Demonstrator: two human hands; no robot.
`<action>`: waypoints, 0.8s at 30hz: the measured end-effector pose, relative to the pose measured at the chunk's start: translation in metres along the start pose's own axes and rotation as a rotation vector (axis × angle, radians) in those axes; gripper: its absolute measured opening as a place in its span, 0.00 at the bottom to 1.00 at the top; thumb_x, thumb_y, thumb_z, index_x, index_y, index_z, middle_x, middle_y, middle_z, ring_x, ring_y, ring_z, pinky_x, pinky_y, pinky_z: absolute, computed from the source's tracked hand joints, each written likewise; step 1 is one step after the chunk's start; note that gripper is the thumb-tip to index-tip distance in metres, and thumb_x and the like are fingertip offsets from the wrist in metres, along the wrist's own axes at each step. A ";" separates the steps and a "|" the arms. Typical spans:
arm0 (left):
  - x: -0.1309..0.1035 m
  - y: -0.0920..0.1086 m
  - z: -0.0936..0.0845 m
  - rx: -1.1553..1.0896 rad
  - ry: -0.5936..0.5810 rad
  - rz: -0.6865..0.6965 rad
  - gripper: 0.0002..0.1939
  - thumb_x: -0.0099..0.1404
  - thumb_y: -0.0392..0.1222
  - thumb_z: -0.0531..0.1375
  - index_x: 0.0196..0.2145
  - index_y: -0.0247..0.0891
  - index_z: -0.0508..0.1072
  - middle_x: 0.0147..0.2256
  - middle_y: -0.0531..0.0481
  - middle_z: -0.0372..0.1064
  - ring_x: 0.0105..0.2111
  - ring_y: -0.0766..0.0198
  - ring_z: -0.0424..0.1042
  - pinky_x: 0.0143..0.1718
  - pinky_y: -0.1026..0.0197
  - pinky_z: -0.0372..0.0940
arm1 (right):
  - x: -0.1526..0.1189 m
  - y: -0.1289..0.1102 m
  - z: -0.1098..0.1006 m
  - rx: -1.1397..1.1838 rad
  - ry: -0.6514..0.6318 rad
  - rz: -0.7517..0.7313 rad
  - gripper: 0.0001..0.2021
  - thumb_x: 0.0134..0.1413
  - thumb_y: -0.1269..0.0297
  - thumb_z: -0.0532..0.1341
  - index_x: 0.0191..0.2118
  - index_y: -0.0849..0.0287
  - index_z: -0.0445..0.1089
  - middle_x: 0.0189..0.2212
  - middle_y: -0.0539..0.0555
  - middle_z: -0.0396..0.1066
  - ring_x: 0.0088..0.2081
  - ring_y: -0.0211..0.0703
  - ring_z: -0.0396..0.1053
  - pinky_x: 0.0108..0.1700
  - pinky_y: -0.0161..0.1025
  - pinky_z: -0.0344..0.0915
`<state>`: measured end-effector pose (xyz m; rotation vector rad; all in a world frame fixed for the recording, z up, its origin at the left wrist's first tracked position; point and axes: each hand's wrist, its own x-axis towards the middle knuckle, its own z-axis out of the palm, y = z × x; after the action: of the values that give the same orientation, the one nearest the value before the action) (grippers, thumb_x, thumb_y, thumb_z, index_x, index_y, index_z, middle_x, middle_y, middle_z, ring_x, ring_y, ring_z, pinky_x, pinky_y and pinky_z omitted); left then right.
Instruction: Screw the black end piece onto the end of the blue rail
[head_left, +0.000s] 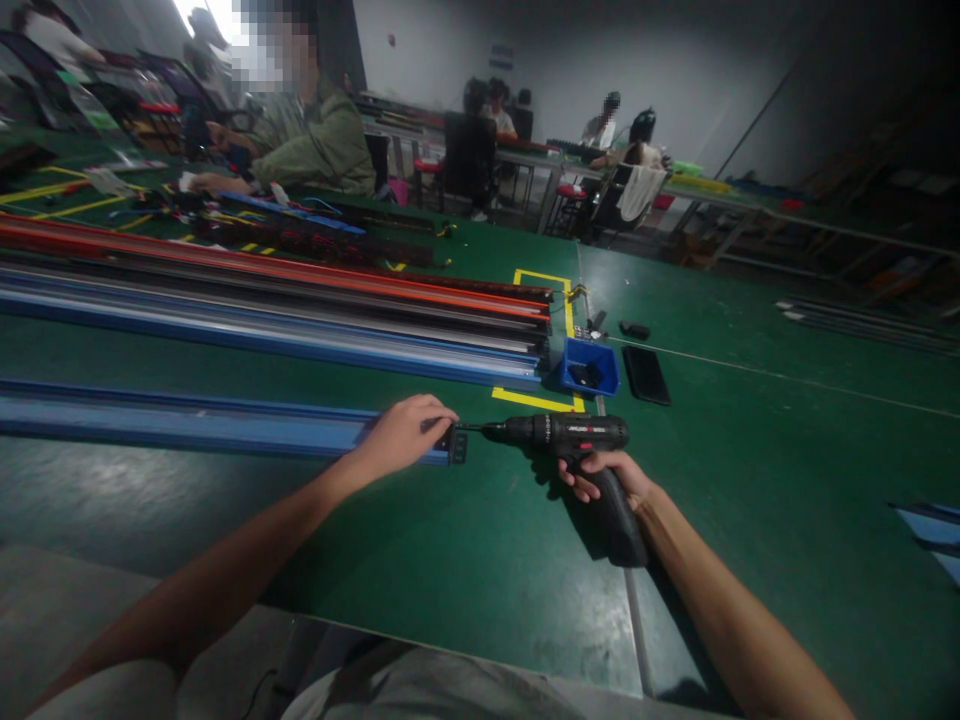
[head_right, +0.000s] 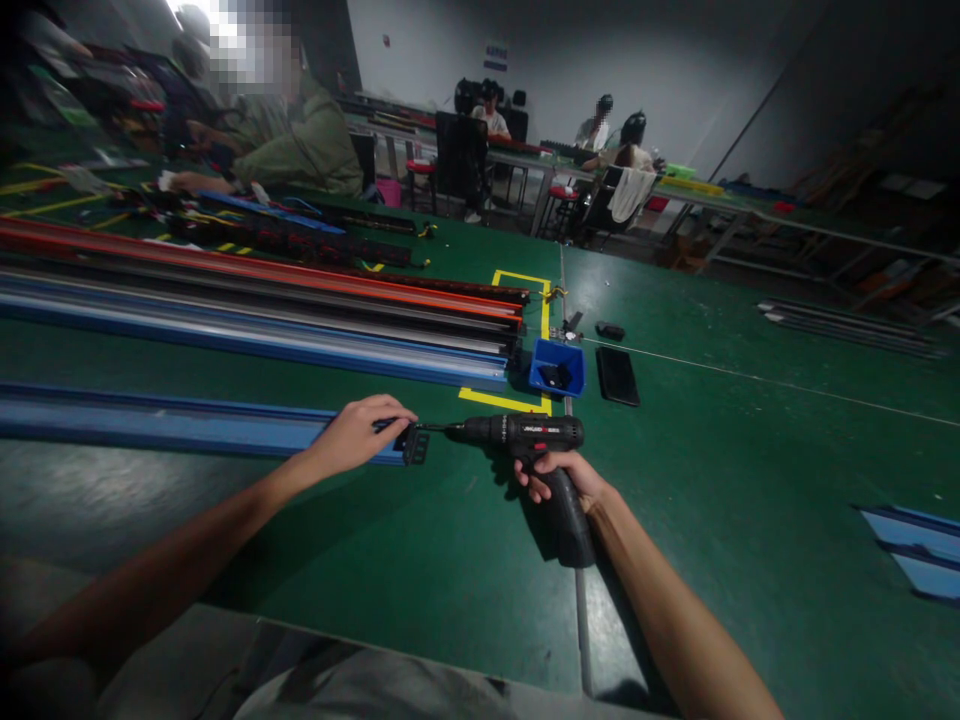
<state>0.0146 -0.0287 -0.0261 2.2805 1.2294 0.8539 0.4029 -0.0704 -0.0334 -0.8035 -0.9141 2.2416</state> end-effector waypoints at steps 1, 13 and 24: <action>0.000 0.000 0.000 0.003 -0.002 -0.003 0.14 0.73 0.46 0.58 0.43 0.46 0.84 0.42 0.48 0.80 0.44 0.56 0.78 0.48 0.54 0.71 | 0.000 0.000 0.000 0.001 0.001 -0.001 0.13 0.51 0.70 0.63 0.41 0.72 0.77 0.32 0.60 0.78 0.19 0.31 0.65 0.30 0.34 0.74; 0.000 0.002 -0.001 -0.052 0.003 -0.017 0.13 0.72 0.46 0.59 0.43 0.46 0.85 0.41 0.49 0.81 0.44 0.56 0.78 0.48 0.55 0.71 | 0.000 0.001 -0.002 0.013 0.007 0.013 0.14 0.50 0.69 0.63 0.41 0.72 0.77 0.32 0.60 0.78 0.18 0.31 0.64 0.29 0.35 0.74; 0.000 0.002 -0.001 -0.047 0.007 -0.021 0.13 0.72 0.46 0.58 0.43 0.46 0.85 0.42 0.48 0.81 0.43 0.56 0.78 0.49 0.54 0.71 | -0.001 0.002 -0.002 0.024 -0.003 0.011 0.14 0.50 0.69 0.63 0.41 0.72 0.78 0.31 0.59 0.78 0.18 0.31 0.64 0.29 0.34 0.73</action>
<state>0.0156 -0.0295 -0.0241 2.2250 1.2215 0.8750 0.4045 -0.0717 -0.0355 -0.7963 -0.8840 2.2596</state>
